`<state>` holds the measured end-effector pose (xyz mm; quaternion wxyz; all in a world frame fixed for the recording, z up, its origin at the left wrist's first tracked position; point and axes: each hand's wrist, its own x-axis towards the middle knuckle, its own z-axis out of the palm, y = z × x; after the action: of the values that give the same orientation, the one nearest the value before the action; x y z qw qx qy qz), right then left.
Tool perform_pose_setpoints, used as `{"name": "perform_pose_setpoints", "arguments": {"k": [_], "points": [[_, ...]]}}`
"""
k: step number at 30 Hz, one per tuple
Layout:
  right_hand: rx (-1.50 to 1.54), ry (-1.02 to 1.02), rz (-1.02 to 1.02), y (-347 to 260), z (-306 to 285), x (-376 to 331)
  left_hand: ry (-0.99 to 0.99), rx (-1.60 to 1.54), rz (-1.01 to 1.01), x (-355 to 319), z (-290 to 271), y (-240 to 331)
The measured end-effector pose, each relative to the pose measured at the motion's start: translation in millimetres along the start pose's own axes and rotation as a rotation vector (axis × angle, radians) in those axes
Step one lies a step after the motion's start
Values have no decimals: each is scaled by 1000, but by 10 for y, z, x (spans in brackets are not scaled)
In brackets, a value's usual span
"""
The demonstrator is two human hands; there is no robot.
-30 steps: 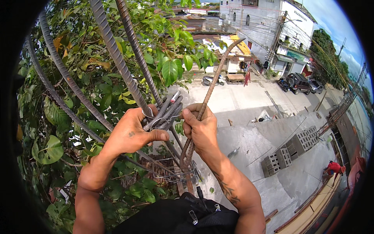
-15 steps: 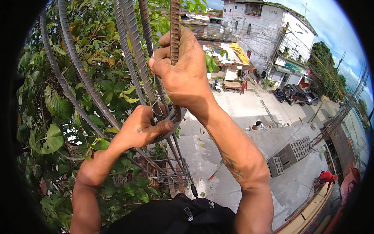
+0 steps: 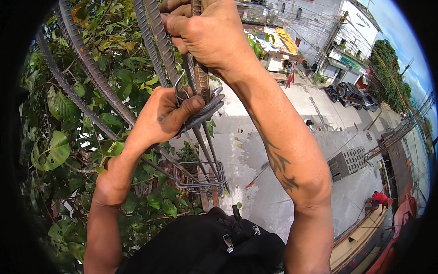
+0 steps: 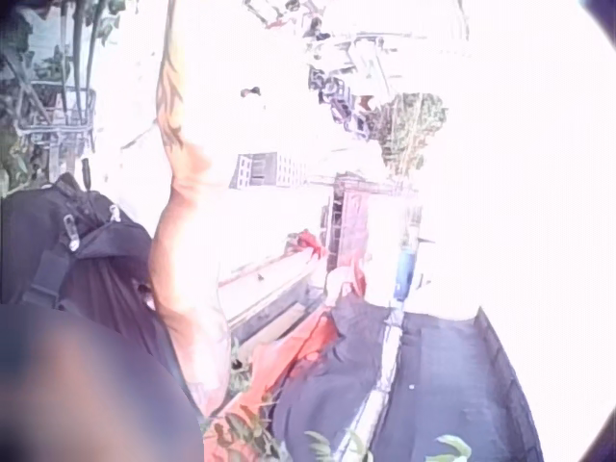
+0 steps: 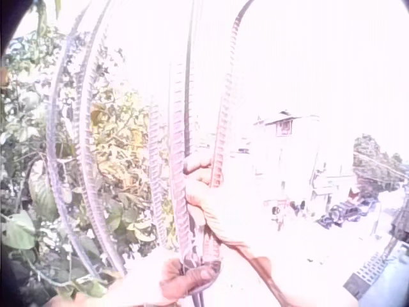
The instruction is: The person assembles a rebar cage by hand, positioning and tying horizontal rebar rings to vertical bars using wire ties. The person repeatedly wraps and twists wire to secure the cage structure.
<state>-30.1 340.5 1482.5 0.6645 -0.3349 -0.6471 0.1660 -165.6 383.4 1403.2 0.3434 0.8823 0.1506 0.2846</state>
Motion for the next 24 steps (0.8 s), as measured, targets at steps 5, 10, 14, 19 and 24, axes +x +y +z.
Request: {"name": "perform_pose_setpoints", "arguments": {"k": [5,10,14,19,24], "points": [[-122,28,28,43,-49,-129,69,81,-68,8,68,-183],[-172,67,98,-74,-35,-288,62,-79,8,30,91,-187],[-160,83,189,-149,17,-419,58,-77,5,79,32,-178],[-151,184,91,21,101,-500,23,-87,53,76,21,-235],[50,121,278,110,42,-461,-29,-137,-2,94,-4,-260]]}}
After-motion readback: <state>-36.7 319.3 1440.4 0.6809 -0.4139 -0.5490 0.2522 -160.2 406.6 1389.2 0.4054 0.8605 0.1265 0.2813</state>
